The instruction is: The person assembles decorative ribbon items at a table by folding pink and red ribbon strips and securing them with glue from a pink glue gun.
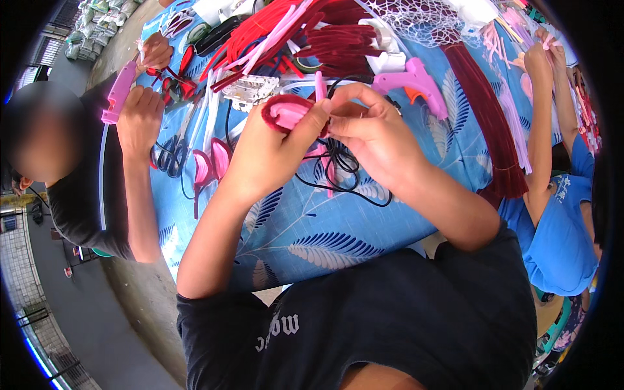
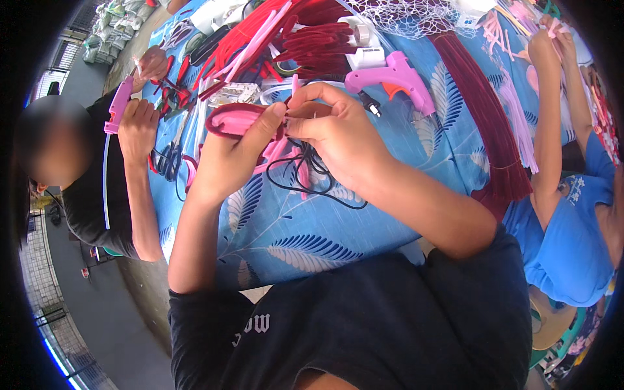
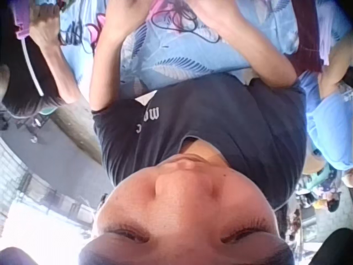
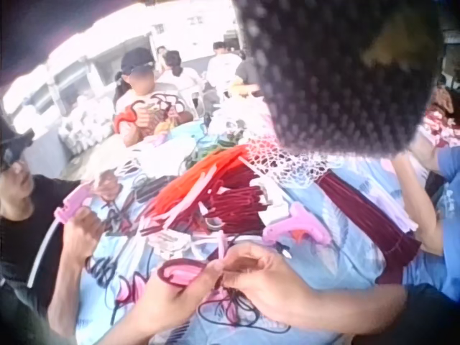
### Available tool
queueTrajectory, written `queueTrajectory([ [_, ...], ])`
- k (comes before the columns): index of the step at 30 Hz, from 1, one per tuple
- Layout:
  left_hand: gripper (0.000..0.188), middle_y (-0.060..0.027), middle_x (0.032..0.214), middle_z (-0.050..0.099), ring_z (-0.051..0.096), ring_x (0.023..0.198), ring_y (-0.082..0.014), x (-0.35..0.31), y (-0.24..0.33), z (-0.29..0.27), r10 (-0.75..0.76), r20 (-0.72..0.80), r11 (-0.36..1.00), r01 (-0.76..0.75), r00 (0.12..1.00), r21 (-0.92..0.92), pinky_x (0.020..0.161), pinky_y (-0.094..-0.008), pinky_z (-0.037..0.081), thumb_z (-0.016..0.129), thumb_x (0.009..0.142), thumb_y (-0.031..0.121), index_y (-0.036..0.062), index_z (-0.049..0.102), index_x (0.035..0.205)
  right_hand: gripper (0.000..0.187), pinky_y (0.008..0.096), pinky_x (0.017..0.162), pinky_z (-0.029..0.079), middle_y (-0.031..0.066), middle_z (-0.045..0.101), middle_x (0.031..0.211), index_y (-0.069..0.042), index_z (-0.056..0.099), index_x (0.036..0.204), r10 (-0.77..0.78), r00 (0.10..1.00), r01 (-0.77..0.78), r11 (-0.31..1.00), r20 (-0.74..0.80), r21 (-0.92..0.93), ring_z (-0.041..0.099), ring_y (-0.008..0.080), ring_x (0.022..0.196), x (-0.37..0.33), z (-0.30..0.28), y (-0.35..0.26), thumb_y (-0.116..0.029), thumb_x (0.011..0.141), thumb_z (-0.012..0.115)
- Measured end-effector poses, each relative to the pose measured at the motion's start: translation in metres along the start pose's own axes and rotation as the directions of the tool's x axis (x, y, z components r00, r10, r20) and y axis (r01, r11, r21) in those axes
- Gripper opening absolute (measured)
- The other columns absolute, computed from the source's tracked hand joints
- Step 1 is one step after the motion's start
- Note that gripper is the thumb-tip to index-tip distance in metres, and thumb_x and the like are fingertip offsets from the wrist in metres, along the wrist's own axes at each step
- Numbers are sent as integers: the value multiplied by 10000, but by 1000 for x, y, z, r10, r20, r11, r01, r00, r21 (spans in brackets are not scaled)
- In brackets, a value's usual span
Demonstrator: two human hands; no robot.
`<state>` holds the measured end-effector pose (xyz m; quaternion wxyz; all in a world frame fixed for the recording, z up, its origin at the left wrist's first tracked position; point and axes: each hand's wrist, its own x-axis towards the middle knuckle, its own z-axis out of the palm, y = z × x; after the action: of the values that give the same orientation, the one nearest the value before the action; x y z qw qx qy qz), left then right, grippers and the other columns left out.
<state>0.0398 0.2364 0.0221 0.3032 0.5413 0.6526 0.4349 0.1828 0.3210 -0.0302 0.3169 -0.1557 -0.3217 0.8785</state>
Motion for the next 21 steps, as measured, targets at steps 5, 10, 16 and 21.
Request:
queueTrajectory([
  [5, 298, -103, 560, 572, 497, 494, -154, -2, 2, 0, -29, 19, 994, 27, 999, 104, 493, -333, 408, 614, 915, 220, -23, 627, 744, 200, 310, 824, 479, 71, 621, 878, -44, 600, 948, 50, 998, -48, 996, -22, 80, 614, 179, 861, 1, -4, 0, 92, 801, 604],
  [10, 324, -187, 569, 572, 546, 493, -313, -3, 4, 1, -9, 7, 982, 8, 1000, 187, 495, -387, 413, 615, 906, 241, -31, 617, 729, 195, 310, 828, 475, 77, 622, 875, -29, 603, 963, 67, 997, -65, 995, -29, 79, 618, 186, 862, 1, -3, 1, 87, 806, 595],
  [16, 355, -213, 573, 562, 566, 528, -356, -8, 5, -1, -19, 59, 973, 5, 998, 229, 507, -400, 421, 631, 896, 266, -47, 614, 729, 174, 300, 819, 478, 97, 638, 901, 8, 603, 967, 160, 987, -156, 982, -31, 106, 626, 189, 862, 0, 0, -4, 69, 804, 600],
  [21, 282, -129, 586, 581, 532, 505, -196, -14, 12, -11, 37, 90, 992, -47, 995, 118, 502, -338, 413, 650, 893, 222, -37, 635, 784, 161, 296, 781, 484, 101, 646, 886, 18, 622, 949, 256, 958, -259, 966, 127, 5, 636, 188, 834, 10, -3, -10, 46, 790, 631],
])
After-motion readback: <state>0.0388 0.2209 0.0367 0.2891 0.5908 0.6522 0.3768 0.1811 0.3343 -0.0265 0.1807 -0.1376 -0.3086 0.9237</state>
